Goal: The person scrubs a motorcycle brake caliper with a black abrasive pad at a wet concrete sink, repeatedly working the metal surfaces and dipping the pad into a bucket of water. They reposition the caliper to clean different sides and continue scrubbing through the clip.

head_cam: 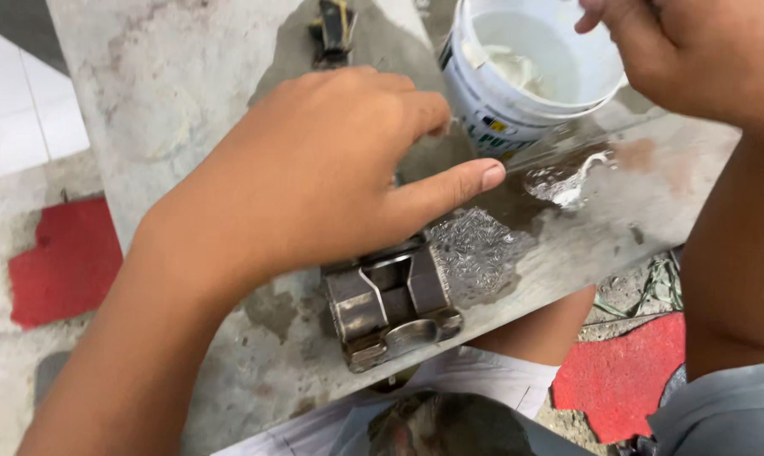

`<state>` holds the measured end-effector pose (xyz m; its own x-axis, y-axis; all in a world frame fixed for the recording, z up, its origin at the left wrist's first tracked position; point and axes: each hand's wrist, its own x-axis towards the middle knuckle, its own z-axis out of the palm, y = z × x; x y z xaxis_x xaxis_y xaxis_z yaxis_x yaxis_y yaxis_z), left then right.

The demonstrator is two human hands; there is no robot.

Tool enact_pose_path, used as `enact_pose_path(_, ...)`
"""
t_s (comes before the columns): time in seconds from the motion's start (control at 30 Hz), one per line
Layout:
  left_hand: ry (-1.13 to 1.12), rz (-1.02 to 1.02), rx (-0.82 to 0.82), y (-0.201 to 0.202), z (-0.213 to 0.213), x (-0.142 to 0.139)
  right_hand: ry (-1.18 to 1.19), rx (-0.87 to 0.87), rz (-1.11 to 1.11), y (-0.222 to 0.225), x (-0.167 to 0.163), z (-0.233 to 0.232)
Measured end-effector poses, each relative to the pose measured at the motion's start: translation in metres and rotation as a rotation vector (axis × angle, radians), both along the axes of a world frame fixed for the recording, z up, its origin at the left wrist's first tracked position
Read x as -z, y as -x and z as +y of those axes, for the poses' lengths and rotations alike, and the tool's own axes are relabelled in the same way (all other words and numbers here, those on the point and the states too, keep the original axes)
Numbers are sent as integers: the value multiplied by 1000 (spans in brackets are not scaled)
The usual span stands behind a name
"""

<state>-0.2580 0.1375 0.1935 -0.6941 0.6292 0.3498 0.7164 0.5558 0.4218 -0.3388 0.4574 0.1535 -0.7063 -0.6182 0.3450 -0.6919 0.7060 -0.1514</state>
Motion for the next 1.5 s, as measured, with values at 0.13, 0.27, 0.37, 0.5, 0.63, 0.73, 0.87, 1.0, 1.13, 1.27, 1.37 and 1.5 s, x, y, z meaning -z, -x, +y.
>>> enact_pose_path(0.13,0,-502,91,27,16,8,-314,200,-364,39,-15,6)
enact_pose_path(0.27,-184,-621,297,33,18,31,-313,146,-557,62,3,-44)
enact_pose_path(0.37,-262,-695,323,31,12,41,-658,332,-521,67,25,-75)
enact_pose_path(0.5,-153,-754,239,29,8,42,-457,56,-787,70,35,-69)
enact_pose_path(0.63,-177,-807,221,28,12,42,-177,87,-696,71,37,-41)
enact_pose_path(0.73,-156,-797,118,28,14,42,-345,138,-825,68,38,-31)
enact_pose_path(0.87,-148,-715,119,27,15,40,-16,65,-694,70,43,-25)
enact_pose_path(1.0,-165,-707,130,25,17,37,-194,143,-459,76,55,-21)
enact_pose_path(1.13,-143,-752,97,24,17,37,-299,93,-533,78,64,-16)
enact_pose_path(1.27,-147,-732,148,29,15,44,-336,101,-388,81,70,-10)
enact_pose_path(1.37,-204,-708,183,29,14,52,-340,132,-325,85,80,-11)
enact_pose_path(1.5,-239,-643,182,27,10,56,-191,328,-433,88,95,-13)
